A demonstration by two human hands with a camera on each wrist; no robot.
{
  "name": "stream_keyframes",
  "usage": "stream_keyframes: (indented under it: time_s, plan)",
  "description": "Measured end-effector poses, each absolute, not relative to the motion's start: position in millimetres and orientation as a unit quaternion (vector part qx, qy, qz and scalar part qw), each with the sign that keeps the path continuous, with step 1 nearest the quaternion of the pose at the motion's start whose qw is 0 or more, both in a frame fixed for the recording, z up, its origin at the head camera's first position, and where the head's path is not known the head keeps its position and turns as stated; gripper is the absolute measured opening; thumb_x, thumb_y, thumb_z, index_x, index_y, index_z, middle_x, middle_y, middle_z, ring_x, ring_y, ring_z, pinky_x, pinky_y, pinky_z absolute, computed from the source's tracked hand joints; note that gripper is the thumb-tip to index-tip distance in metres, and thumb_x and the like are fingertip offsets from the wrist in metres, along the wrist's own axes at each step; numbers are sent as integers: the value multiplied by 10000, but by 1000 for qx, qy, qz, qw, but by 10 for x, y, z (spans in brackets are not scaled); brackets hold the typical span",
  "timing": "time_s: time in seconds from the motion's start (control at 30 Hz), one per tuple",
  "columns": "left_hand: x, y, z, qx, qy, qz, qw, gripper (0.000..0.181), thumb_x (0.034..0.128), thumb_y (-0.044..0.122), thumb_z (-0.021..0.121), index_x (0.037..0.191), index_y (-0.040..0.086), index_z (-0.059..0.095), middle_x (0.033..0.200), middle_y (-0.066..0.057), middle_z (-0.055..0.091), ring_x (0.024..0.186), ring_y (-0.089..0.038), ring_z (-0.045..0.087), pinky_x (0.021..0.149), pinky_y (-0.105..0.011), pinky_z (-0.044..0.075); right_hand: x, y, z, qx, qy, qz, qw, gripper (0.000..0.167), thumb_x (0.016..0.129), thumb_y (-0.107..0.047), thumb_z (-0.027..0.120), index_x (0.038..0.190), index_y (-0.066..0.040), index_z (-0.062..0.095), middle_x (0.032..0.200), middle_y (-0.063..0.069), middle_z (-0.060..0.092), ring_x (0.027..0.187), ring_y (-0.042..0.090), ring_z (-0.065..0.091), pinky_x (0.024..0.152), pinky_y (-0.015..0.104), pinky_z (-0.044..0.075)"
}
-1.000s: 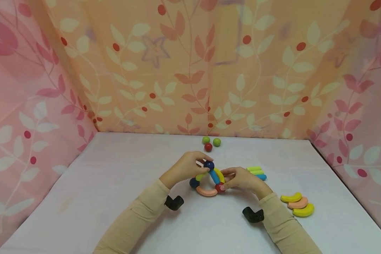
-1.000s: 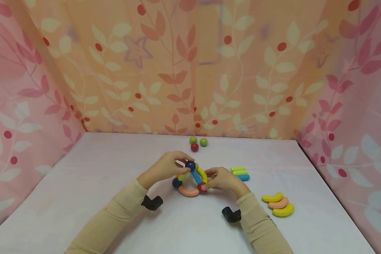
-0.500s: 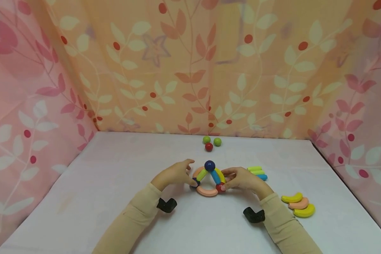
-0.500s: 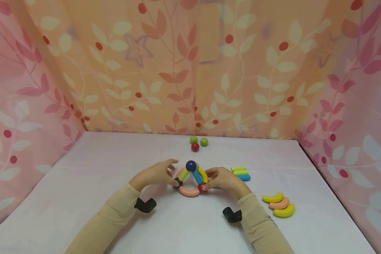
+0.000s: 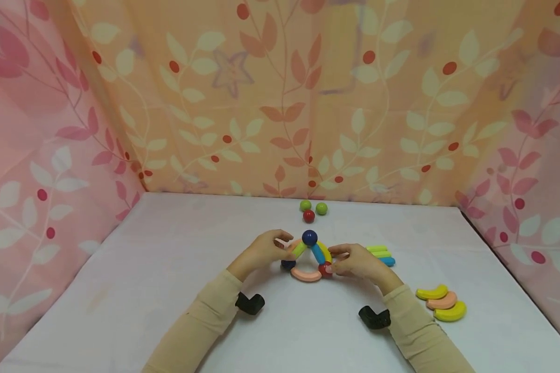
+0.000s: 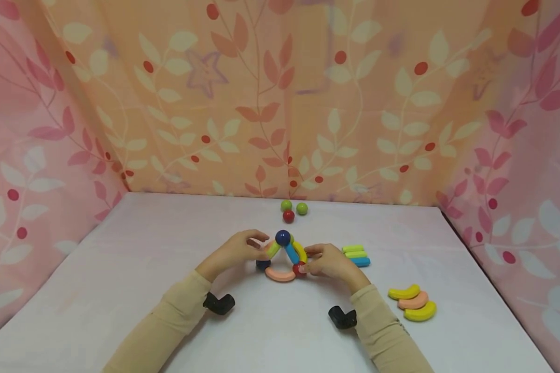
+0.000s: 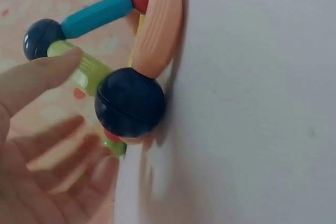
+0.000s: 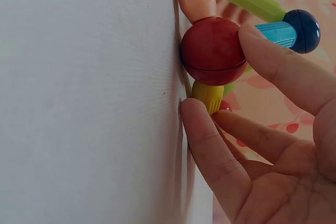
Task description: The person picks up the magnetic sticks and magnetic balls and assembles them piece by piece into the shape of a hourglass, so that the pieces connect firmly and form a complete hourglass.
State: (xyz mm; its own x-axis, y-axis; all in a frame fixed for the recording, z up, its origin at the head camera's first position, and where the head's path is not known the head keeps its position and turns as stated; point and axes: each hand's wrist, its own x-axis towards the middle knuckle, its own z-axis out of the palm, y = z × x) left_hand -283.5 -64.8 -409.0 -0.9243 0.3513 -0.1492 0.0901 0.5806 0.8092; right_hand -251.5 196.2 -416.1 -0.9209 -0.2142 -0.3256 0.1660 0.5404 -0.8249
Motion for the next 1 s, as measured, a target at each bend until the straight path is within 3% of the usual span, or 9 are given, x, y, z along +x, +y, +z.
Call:
stream_keyframes:
  time_s: [0.23, 0.53, 0.63, 0.8, 0.87, 1.0]
  plan:
    - [-2824, -587, -4113, 165, 865, 455, 135, 304, 842, 207, 801, 1133, 167, 720, 1098, -2, 698, 1046, -184, 610, 879, -334, 552, -2496, 1949, -4154, -21, 857, -474, 199, 671, 822, -190, 805, 1410, -24, 527, 1263, 182, 575, 955, 204, 600, 843, 292, 591]
    - [-2795, -572, -4118, 154, 870, 449, 136, 264, 852, 201, 793, 1110, 187, 737, 1058, 4, 701, 1037, -186, 608, 880, -337, 551, -2487, 1945, -4150, -20, 853, -481, 200, 666, 826, -182, 801, 1410, -23, 526, 1288, 186, 572, 966, 207, 599, 847, 295, 591]
    - [-2802, -585, -4110, 159, 870, 446, 139, 332, 846, 211, 800, 1165, 188, 714, 1130, -17, 689, 1092, -213, 600, 916, -372, 543, -2488, 1964, -4135, -19, 854, -482, 195, 658, 821, -194, 813, 1396, -24, 542, 1302, 178, 582, 971, 204, 600, 844, 293, 591]
    - [-2824, -654, -4121, 159, 871, 433, 170, 676, 798, 213, 843, 1401, 140, 546, 1368, -100, 581, 1218, -286, 557, 1036, -470, 488, -2524, 2097, -4064, -14, 873, -469, 136, 572, 832, -236, 811, 1330, -37, 612, 1200, 158, 670, 955, 192, 637, 824, 299, 579]
    - [-2828, -686, -4134, 149, 870, 430, 191, 771, 781, 213, 857, 1454, 142, 486, 1418, -107, 546, 1248, -296, 537, 1063, -487, 465, -2550, 2195, -4022, -13, 877, -468, 102, 563, 848, -283, 796, 1326, -44, 619, 1196, 173, 683, 1014, 217, 647, 861, 314, 553]
    - [-2844, -732, -4176, 143, 864, 431, 218, 804, 778, 232, 857, 1474, 148, 463, 1443, -91, 533, 1320, -319, 481, 1112, -527, 409, -2587, 2421, -3962, -2, 880, -471, 55, 646, 842, -420, 781, 1352, -66, 602, 1342, 183, 624, 1243, 318, 551, 989, 418, 490]
